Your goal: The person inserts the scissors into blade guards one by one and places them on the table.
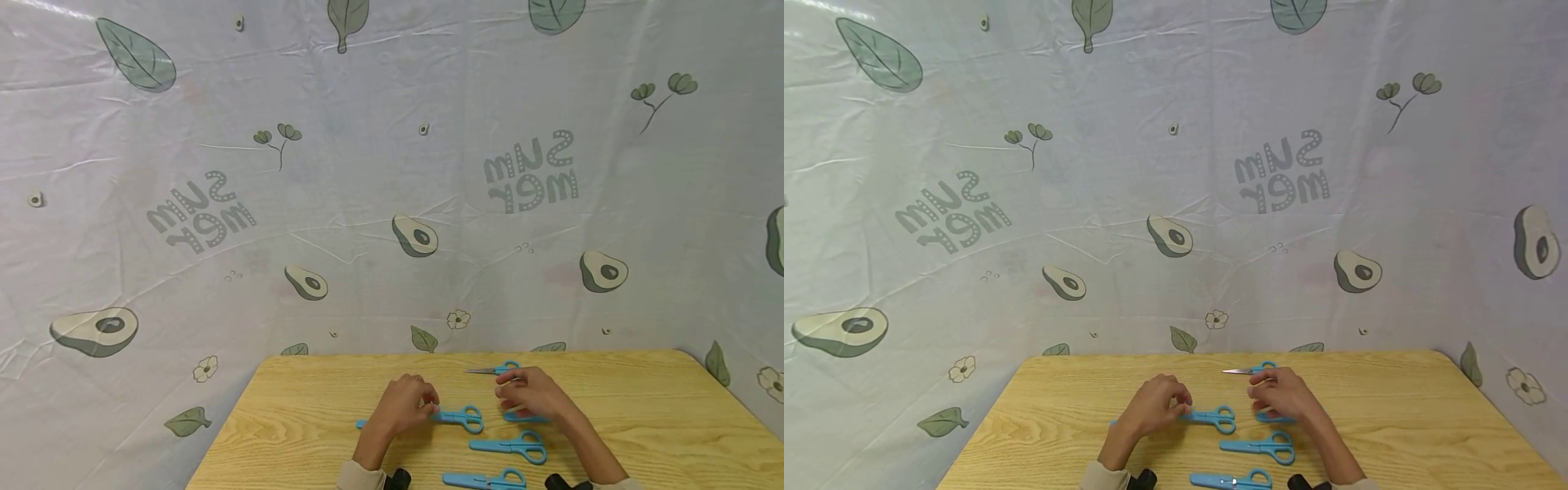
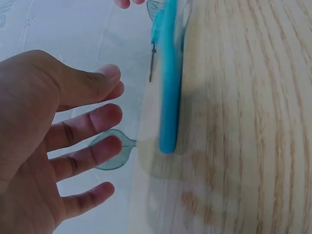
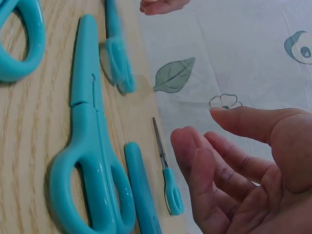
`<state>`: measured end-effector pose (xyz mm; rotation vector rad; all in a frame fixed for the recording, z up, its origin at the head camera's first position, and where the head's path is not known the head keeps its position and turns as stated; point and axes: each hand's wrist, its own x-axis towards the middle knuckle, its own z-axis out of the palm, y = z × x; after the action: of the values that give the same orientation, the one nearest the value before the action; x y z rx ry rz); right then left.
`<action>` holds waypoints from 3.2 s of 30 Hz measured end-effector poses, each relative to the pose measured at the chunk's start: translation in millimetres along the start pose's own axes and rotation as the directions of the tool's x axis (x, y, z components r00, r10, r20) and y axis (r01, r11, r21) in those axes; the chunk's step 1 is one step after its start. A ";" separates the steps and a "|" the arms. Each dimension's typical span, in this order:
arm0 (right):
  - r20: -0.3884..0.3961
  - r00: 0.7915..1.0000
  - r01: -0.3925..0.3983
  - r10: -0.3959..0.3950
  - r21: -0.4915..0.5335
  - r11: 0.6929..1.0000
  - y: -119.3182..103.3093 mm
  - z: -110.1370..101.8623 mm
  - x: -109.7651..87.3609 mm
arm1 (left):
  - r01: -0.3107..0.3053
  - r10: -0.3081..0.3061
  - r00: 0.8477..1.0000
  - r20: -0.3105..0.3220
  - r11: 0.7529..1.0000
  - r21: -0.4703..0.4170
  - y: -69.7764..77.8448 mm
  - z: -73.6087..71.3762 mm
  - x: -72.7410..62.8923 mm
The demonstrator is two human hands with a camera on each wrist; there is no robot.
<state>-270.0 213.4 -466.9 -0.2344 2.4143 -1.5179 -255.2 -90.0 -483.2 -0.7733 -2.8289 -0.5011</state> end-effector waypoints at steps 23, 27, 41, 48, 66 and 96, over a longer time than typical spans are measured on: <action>-0.093 0.996 0.001 -0.007 -0.059 0.998 2.0 -18.6 3.0 | 0.029 -0.030 0.999 -0.014 0.997 -0.068 -6.1 -10.6 -3.9; -0.094 0.996 0.002 -0.008 -0.064 0.998 4.2 -21.1 3.5 | 0.039 -0.039 0.999 -0.010 0.996 -0.078 -7.5 -11.1 -5.1; -0.067 0.996 0.047 -0.052 -0.078 0.996 18.5 -29.3 5.3 | 0.095 -0.094 0.996 0.010 0.994 -0.060 -17.7 -15.4 -15.8; -0.060 0.996 0.067 -0.071 -0.070 0.995 24.7 -31.2 7.9 | 0.107 -0.106 0.994 0.016 0.992 -0.071 -24.6 -18.3 -25.3; 0.001 0.968 0.235 -0.251 -0.351 0.906 25.9 -38.0 21.7 | 0.166 -0.147 0.980 0.136 0.976 -0.142 -53.7 -32.9 -47.5; 0.070 0.929 0.335 -0.362 -0.571 0.750 30.3 -40.4 66.4 | 0.217 -0.185 0.959 0.215 0.967 -0.137 -83.2 -41.2 -70.3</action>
<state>-345.5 242.4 -487.5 -0.8279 2.9331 -0.8469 -235.6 -204.7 -484.9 -0.5934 -3.1060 -0.7254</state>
